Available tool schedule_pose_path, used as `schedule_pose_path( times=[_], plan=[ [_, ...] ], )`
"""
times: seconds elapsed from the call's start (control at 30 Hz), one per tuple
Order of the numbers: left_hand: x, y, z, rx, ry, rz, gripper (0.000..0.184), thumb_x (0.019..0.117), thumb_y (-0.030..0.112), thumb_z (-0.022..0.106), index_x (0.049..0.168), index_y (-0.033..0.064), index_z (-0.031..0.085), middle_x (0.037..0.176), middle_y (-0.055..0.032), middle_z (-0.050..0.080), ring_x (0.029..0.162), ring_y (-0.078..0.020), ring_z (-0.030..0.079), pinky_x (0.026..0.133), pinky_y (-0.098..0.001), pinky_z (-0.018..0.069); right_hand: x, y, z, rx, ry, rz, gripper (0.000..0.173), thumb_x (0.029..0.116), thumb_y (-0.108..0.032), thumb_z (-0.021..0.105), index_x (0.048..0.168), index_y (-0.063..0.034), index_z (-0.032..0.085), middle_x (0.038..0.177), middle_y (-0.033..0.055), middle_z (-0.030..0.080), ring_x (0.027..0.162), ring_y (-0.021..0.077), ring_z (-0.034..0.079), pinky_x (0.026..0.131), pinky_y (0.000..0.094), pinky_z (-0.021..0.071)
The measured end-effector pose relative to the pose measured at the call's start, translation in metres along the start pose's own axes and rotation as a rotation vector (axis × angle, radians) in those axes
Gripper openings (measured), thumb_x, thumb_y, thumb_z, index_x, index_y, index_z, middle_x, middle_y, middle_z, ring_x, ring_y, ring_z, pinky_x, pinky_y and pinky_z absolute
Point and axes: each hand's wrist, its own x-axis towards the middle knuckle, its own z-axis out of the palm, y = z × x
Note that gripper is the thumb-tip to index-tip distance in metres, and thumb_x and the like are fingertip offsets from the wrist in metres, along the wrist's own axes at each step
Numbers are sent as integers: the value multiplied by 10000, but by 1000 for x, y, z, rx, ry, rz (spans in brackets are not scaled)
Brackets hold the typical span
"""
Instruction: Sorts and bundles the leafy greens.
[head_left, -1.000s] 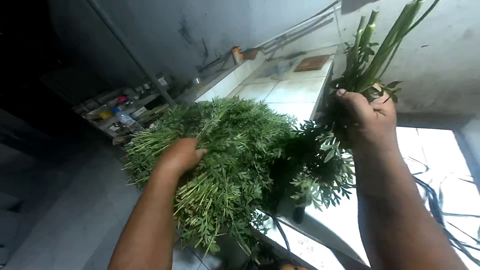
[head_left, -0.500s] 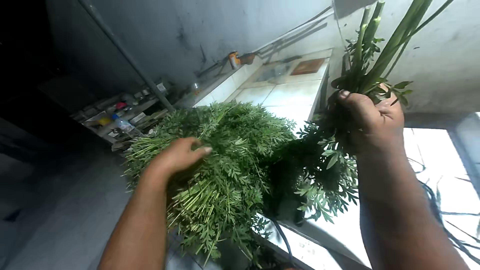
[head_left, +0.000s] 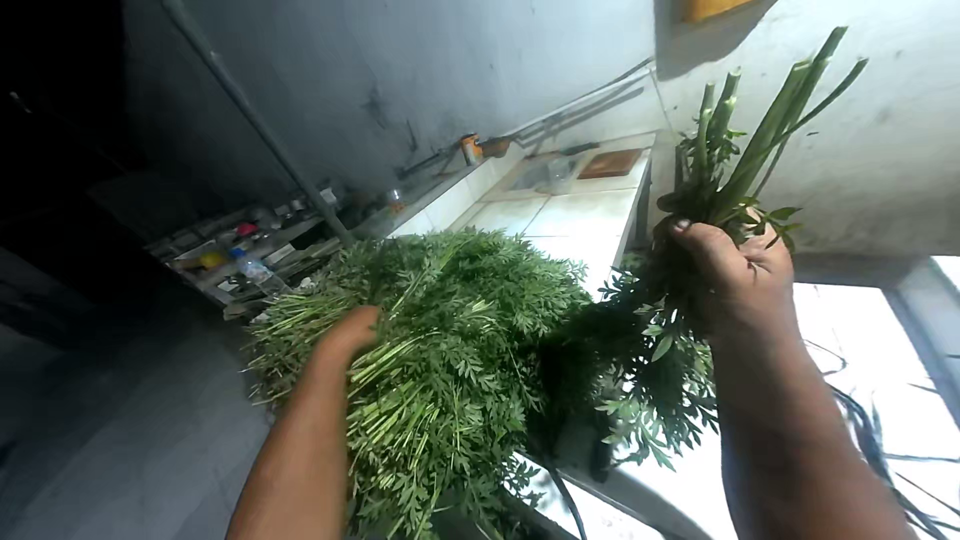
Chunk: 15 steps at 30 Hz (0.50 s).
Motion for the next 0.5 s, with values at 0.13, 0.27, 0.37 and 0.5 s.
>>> schedule_pose_path(
  times=[0.13,0.27,0.37,0.5],
  plan=[
    [8,-7,-14,56,72,-74,485,1055,383,554,1354,4,602,1295,-291,627,1224,-472,597,1031,-700,434,2,4,-2,-3,18,8,223,1000,-152,568,1210,-131,637,926,-39,691,769,56,668,699,232,594],
    [3,4,-45,111,179,-65,533,1059,422,529,1334,-27,612,1256,-327,634,1201,-519,598,1011,-734,431,1,3,-3,-39,46,16,240,999,-158,583,1231,-129,633,974,-35,703,826,62,685,737,250,604],
    [-1,15,-68,148,220,2,574,1030,487,565,1211,-48,666,1163,-337,657,1124,-526,626,962,-745,453,1,4,-5,-58,65,16,232,999,-166,590,1226,-136,626,978,-46,701,834,54,684,748,252,607],
    [-9,31,-79,50,141,8,706,901,591,711,1189,-52,667,1106,-318,665,1054,-489,640,928,-729,466,0,1,-6,-83,72,-4,205,1001,-156,585,1198,-167,640,949,-89,703,797,20,682,736,220,606]
  ],
)
